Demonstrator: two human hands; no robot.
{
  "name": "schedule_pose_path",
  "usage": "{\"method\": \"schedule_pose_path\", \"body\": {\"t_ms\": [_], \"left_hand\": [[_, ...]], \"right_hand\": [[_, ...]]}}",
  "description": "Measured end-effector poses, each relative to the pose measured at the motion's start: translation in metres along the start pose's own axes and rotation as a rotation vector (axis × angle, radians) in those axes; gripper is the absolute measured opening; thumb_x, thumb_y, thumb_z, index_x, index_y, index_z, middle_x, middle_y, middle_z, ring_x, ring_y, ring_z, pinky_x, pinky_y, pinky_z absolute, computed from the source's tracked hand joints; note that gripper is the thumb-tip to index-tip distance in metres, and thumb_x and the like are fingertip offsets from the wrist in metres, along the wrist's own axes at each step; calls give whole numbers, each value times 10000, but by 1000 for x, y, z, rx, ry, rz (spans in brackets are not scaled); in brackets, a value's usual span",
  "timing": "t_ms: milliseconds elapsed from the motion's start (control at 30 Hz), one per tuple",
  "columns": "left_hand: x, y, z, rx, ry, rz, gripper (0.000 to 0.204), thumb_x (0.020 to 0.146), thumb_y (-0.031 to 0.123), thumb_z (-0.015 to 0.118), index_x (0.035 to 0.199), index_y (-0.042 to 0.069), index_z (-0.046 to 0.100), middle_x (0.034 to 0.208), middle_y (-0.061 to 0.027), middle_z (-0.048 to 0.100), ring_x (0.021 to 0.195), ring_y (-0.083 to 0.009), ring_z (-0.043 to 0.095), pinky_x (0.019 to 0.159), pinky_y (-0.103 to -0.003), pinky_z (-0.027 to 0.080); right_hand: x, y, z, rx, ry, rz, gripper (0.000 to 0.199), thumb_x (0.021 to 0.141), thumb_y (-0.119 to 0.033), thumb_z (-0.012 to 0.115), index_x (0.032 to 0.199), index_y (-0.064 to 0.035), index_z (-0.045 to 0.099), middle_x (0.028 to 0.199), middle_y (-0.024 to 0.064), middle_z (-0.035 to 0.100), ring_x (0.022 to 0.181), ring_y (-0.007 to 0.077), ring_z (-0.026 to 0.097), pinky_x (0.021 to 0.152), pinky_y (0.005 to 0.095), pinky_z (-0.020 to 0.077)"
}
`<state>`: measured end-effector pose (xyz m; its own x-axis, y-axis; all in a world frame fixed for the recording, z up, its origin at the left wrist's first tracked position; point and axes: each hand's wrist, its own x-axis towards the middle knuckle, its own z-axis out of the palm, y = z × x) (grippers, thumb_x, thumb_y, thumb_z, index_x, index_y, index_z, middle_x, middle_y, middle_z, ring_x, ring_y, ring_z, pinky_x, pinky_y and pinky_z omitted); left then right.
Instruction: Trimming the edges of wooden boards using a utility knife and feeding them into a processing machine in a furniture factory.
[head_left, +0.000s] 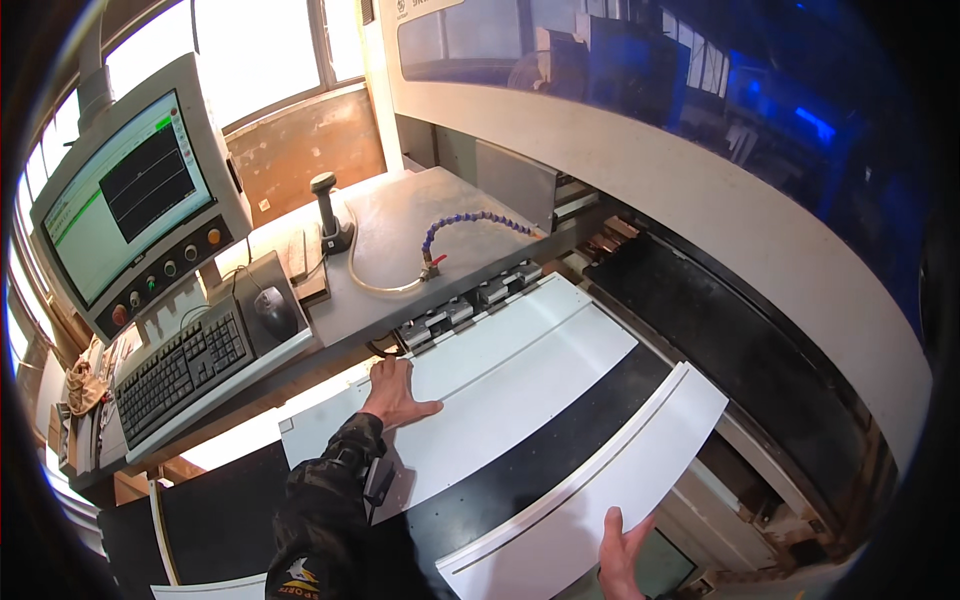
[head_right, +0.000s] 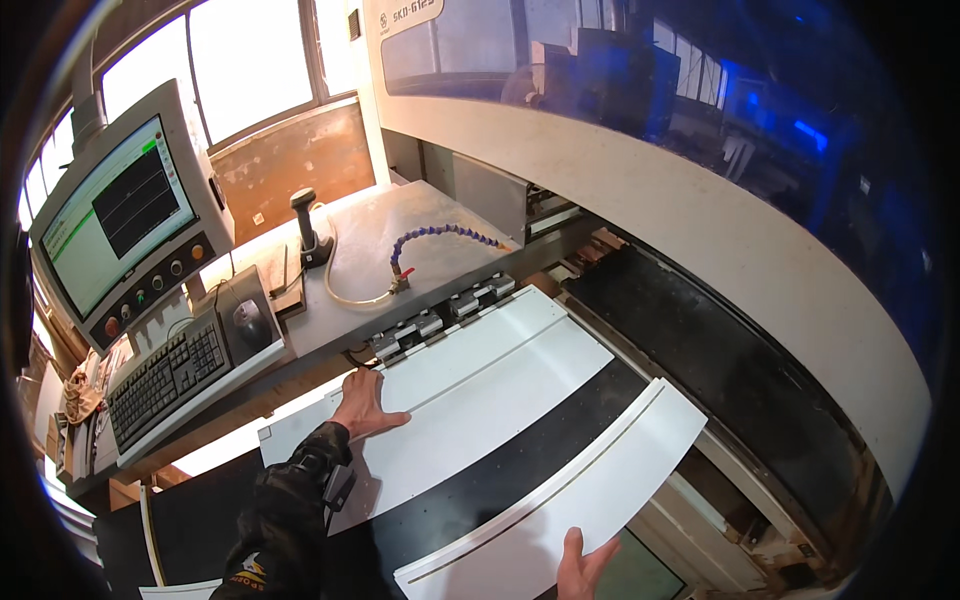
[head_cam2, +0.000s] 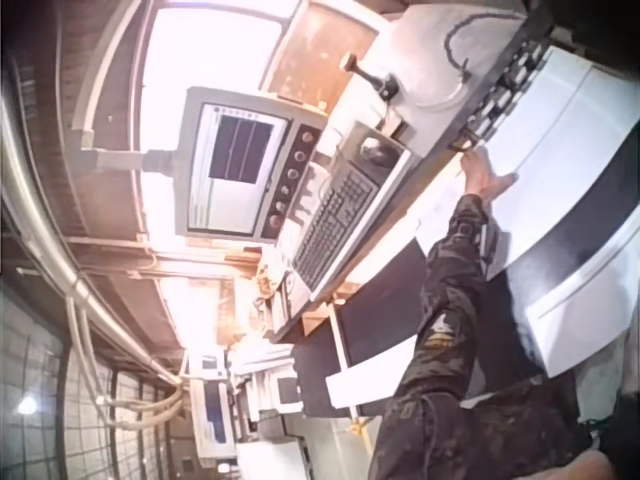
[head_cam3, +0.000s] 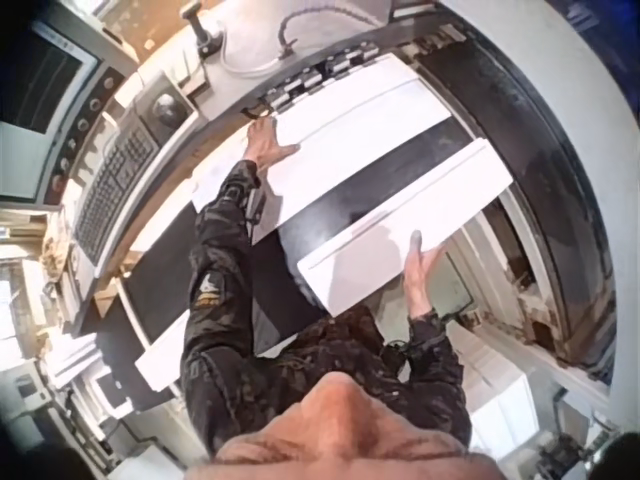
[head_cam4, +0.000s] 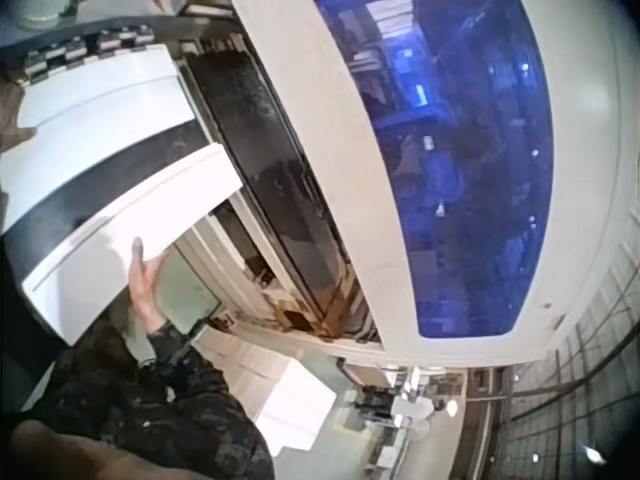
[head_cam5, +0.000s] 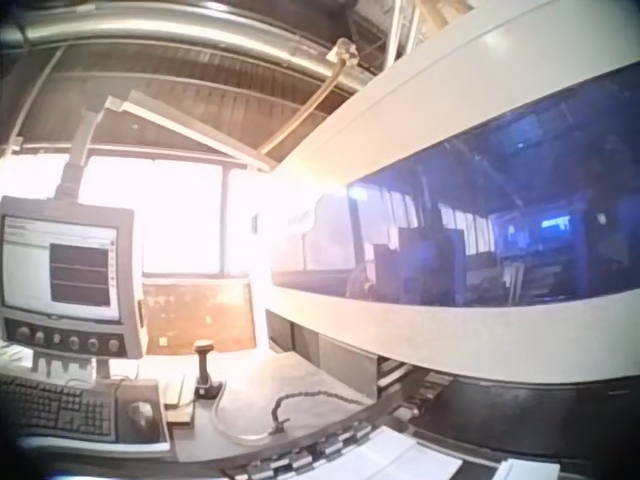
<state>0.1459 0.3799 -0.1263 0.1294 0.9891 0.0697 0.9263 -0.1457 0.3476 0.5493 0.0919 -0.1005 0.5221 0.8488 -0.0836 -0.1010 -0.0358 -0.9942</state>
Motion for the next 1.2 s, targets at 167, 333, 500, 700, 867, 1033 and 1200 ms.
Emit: {"method": "schedule_pose_path", "body": {"t_ms": [167,333,500,700,867,1033,1200], "left_hand": [[-28,-4,-34,90,37,68,1069,719,705,861,1320,-129,564,1283,-344,552,1251,-493,518,1145,-604,398],[-136,-27,-126,179,123,156,1039,698,706,872,1292,-88,564,1267,-297,539,1260,-468,505,1131,-569,414],[-386,-101,-223,93,57,153,1059,627,616,978,1319,-39,516,1257,-254,513,1222,-454,517,1104,-580,422],[-699,-190,-247,232,-64,-141,1367,454,702,1045,1380,-117,461,1450,-319,460,1421,-527,431,1253,-600,346],[-819,-207,-228,-50,-93,-463,1191,495,629,1078,1320,-12,507,1477,-359,431,1466,-555,396,1226,-640,380],[-789,-186,-241,137,-194,-391,1057,693,490,1031,1504,51,515,1665,-284,413,1545,-536,366,1241,-645,387],[-664,-124,-293,245,-276,-314,927,845,436,947,1507,-60,528,1576,-437,446,1526,-601,425,1250,-575,434]], "right_hand": [[19,67,-16,-54,20,-60,747,1107,-144,644,1705,67,249,1650,256,382,1479,328,474,1242,478,407],[47,78,-21,53,11,-63,645,1158,-196,622,1678,60,339,1591,227,547,1379,293,591,1160,439,501],[22,79,-34,63,-59,-98,555,1167,-228,607,1612,66,452,1531,213,606,1314,287,641,1115,428,532],[42,102,-44,-64,85,-74,493,1134,-257,656,1481,87,589,1374,188,706,1188,264,696,1025,410,565],[46,88,-58,0,104,-5,391,1096,-242,712,1270,109,688,1200,156,760,1040,234,726,907,392,585],[56,70,-83,-81,147,67,295,1023,-196,802,1030,91,736,987,127,772,817,215,730,719,400,567],[63,43,-93,26,118,125,209,999,-118,800,970,78,734,995,157,782,840,278,765,747,414,608]]}}
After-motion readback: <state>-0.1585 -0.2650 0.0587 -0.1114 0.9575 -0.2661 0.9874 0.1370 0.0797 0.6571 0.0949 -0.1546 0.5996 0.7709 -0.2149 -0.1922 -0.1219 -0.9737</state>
